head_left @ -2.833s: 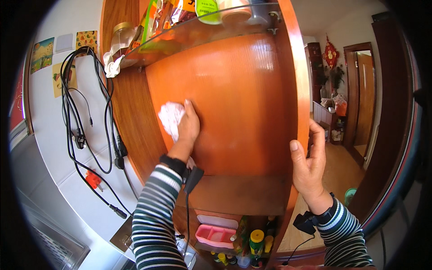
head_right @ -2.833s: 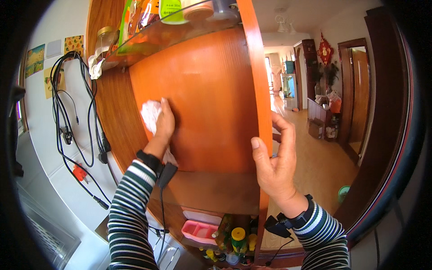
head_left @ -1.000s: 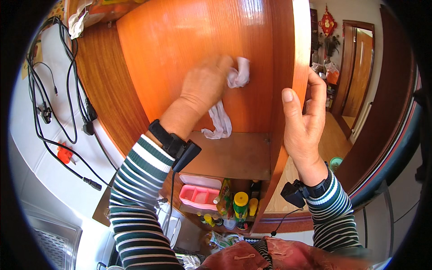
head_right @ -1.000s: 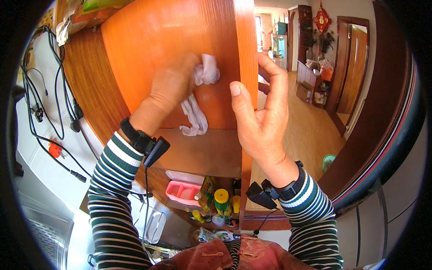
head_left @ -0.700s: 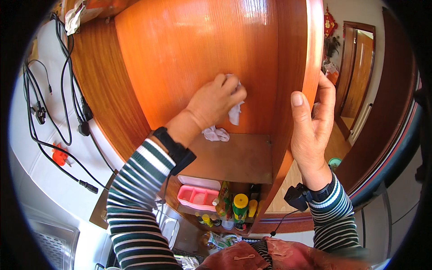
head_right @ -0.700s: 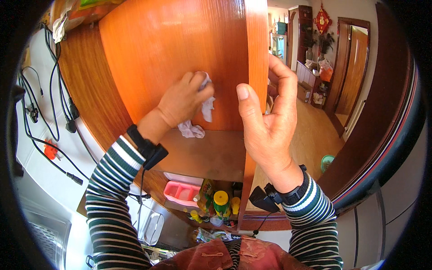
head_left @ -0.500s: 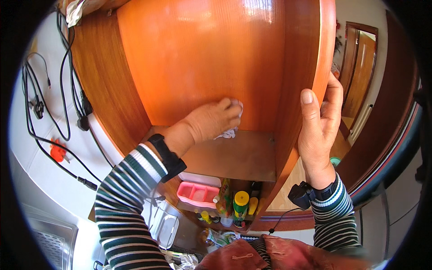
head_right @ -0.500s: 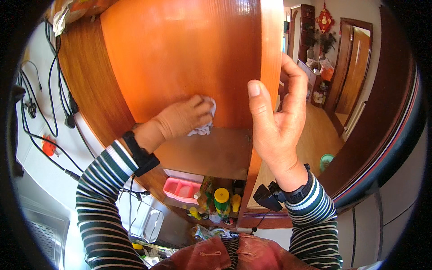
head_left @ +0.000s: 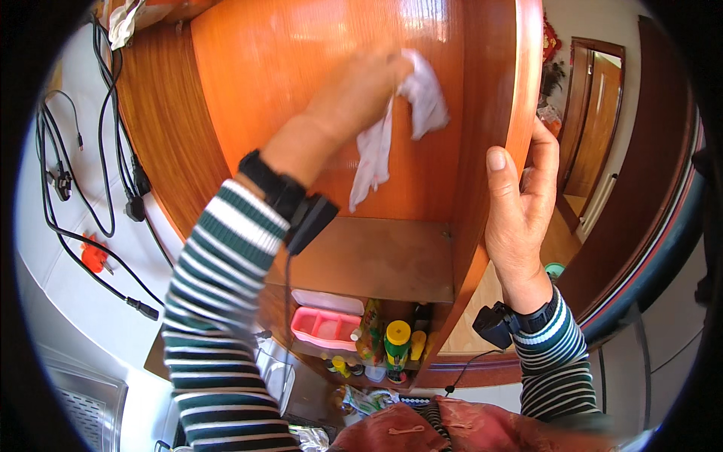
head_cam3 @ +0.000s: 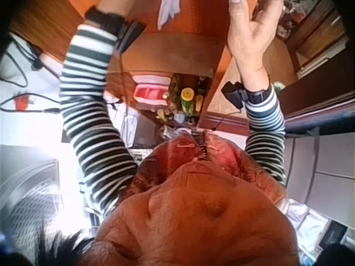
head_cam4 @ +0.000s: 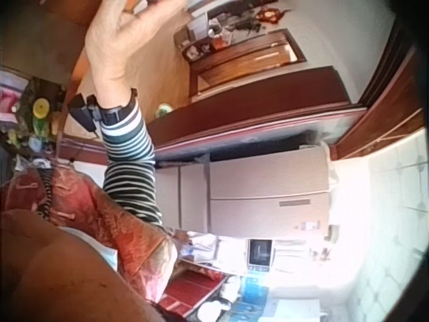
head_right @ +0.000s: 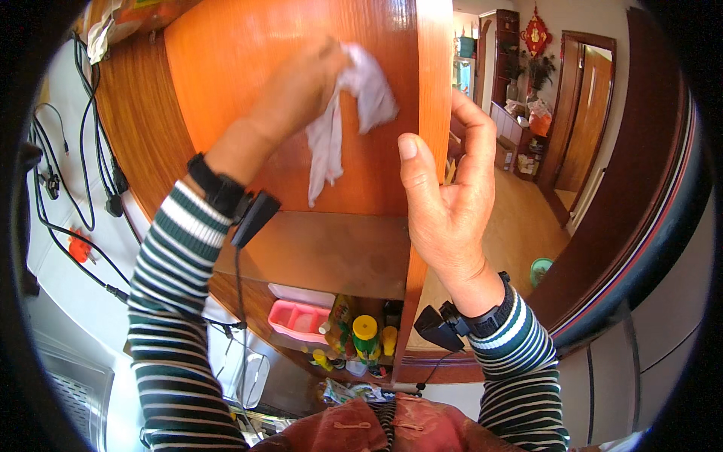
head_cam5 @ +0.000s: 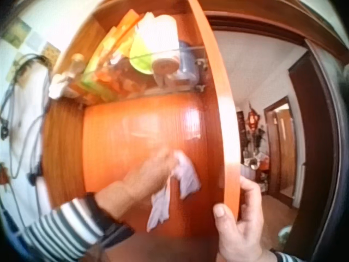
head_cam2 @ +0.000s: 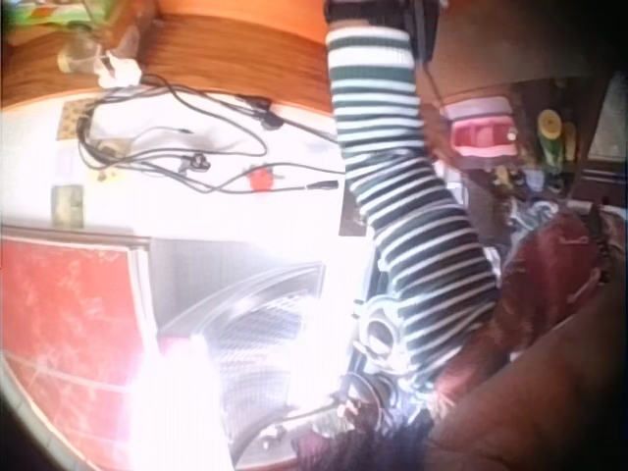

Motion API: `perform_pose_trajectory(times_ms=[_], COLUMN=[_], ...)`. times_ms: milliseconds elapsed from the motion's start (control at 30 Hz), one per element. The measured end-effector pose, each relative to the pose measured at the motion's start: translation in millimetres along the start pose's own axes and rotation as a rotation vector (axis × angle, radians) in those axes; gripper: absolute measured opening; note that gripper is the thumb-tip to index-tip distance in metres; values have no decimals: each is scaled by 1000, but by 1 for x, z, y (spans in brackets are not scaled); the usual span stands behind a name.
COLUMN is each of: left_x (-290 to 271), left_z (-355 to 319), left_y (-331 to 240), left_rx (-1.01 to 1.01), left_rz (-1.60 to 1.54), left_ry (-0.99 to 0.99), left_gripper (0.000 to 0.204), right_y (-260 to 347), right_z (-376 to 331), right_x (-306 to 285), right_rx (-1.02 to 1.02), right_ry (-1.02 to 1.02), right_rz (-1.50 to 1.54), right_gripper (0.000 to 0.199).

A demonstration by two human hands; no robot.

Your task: The person wipes the inside of a wooden cupboard with a cloth, then places several containers and bottles onto the shelf. The person handles a white tub, a clear jar, a red can, a dark bottle, and a small jar, placing each on the shelf.

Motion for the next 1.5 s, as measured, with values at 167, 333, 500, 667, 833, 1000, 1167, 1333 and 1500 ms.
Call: perform_pose_trajectory(times_ms=[167,333,500,667,833,1000,1167,1333,1500], left_x=[31,63,86,115,119,102,57,27,34], left_z=[23,10,-19,-50,-62,-62,-84,-108,-127], left_y=[-44,-79,-102,-124,-125,-130,-154,-188,-221], left_rx=[-50,-256,-392,-120,-106,-160,-228,-191,-119], left_rz=[-198,-452,-672,-599,-662,-870,-1003,-859,-291], left_ry=[-218,-99,309,782,684,743,759,607,376], left_gripper=[23,25,22,26,27,26,22,33,27], right_y=[-2,-3,-4,-8,-11,-10,-4,-7,-16], right_z=[1,2,1,2,1,4,7,5,2], right_x=[-1,-2,-3,-5,-6,-3,7,7,-9], right_rx=[-19,-59,-42,-83,-75,-110,-195,-187,-115], right_ry=[8,15,30,27,18,33,30,18,29], right_rz=[-28,-17,-18,-82,-100,-99,97,149,-155], right_gripper=[50,49,48,44,42,44,40,41,43])
Point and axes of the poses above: each hand's wrist, its own z-axis towards the middle knuckle, its own x-axis out of the palm, y = z × x, the point moved 2 cm from there along z, towards the middle knuckle, and after that the axes turned 15 degrees about y, right-handed, at the moved point
